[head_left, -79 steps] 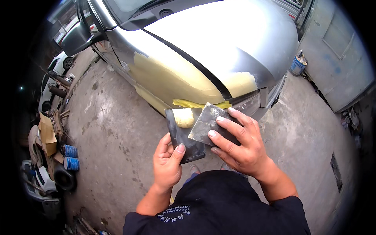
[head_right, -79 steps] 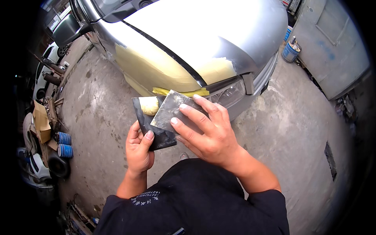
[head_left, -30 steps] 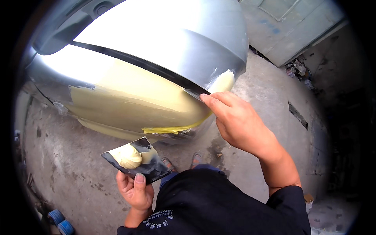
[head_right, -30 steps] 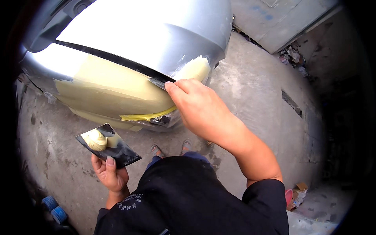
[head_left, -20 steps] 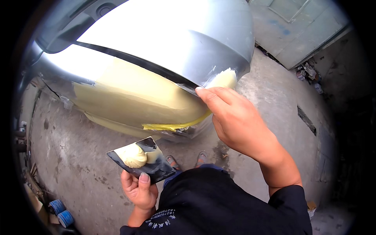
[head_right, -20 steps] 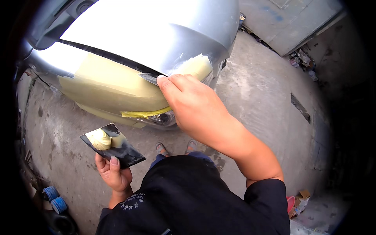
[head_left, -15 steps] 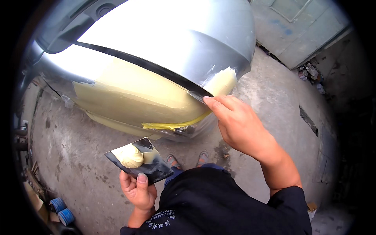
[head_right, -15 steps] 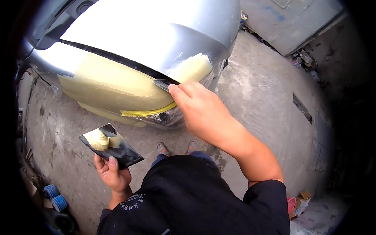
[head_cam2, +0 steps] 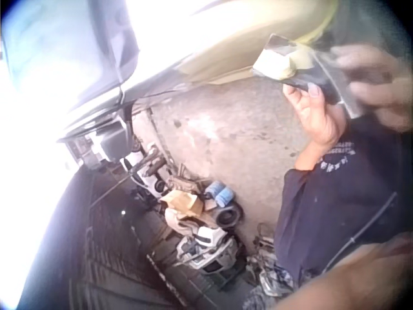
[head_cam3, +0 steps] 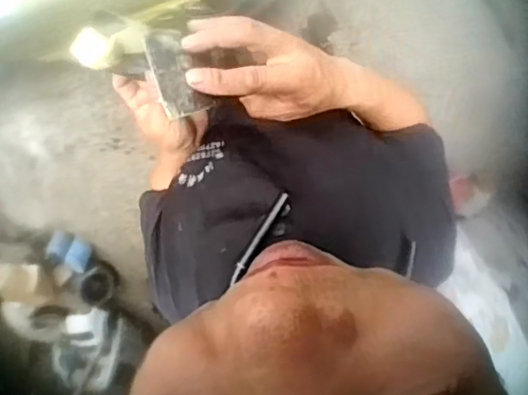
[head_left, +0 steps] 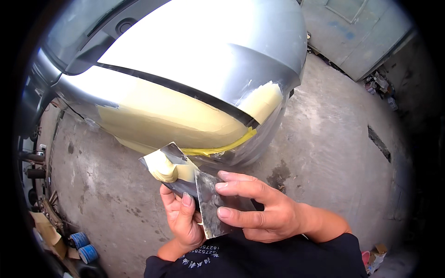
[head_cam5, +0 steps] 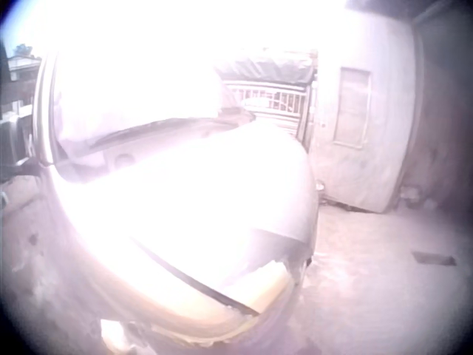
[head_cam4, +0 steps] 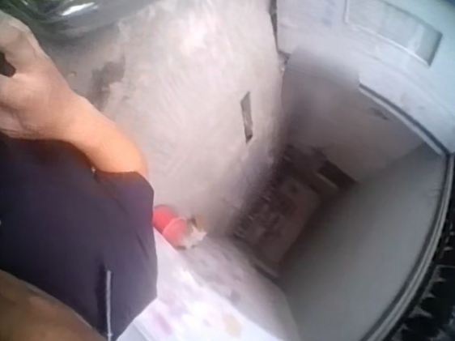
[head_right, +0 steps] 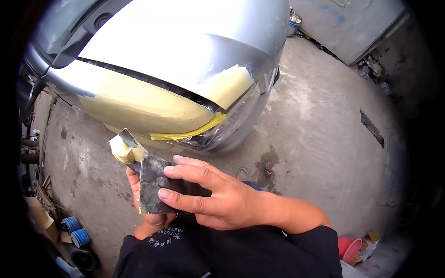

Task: The person applies a yellow body filler to the front fender of a silver car using a metal putty knife. They spread the filler over a damaged area, smoothing it out with consistent strokes. The person periodically scrapes excess filler from the tool back onto the main supply plate.

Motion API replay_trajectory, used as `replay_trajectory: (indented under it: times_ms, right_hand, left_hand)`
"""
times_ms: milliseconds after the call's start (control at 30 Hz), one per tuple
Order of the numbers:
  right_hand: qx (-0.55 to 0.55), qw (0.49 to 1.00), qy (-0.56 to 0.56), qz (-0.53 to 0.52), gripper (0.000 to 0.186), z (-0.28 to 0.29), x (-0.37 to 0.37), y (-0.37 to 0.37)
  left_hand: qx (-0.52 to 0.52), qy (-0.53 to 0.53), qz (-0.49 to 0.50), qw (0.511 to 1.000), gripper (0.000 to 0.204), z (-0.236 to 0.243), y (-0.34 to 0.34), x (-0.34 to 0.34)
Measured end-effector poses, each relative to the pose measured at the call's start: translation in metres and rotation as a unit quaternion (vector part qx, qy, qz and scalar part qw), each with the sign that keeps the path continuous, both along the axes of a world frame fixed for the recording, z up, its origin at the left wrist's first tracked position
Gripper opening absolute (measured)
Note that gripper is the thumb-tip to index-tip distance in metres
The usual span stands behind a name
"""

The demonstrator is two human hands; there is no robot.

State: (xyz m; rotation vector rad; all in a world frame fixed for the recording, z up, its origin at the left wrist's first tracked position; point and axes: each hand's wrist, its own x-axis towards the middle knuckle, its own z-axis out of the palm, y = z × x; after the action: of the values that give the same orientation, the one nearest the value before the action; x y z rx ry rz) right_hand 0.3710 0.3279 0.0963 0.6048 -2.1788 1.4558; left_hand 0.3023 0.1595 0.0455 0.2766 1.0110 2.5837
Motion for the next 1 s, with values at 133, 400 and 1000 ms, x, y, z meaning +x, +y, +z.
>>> replay_trajectory:
  times_ms: [133, 400, 1000]
  right_hand:
    - [0.135, 0.987, -0.055, -0.069, 0.064, -0.020, 0.002, 0.023]
    - [0.311, 0.905, -0.024, -0.289, 0.055, -0.001, -0.060, 0.001]
    - [0.325, 0.889, -0.069, -0.314, 0.048, -0.011, -0.047, 0.017]
  left_hand:
    - [0.007, 0.053, 0.088, 0.995, 0.042, 0.013, -0.008, -0.009]
    - [-0.023, 0.096, 0.148, 0.984, 0.041, 0.013, -0.029, -0.027]
    - [-0.055, 0.092, 0.120, 0.987, 0.043, 0.003, -0.030, -0.028]
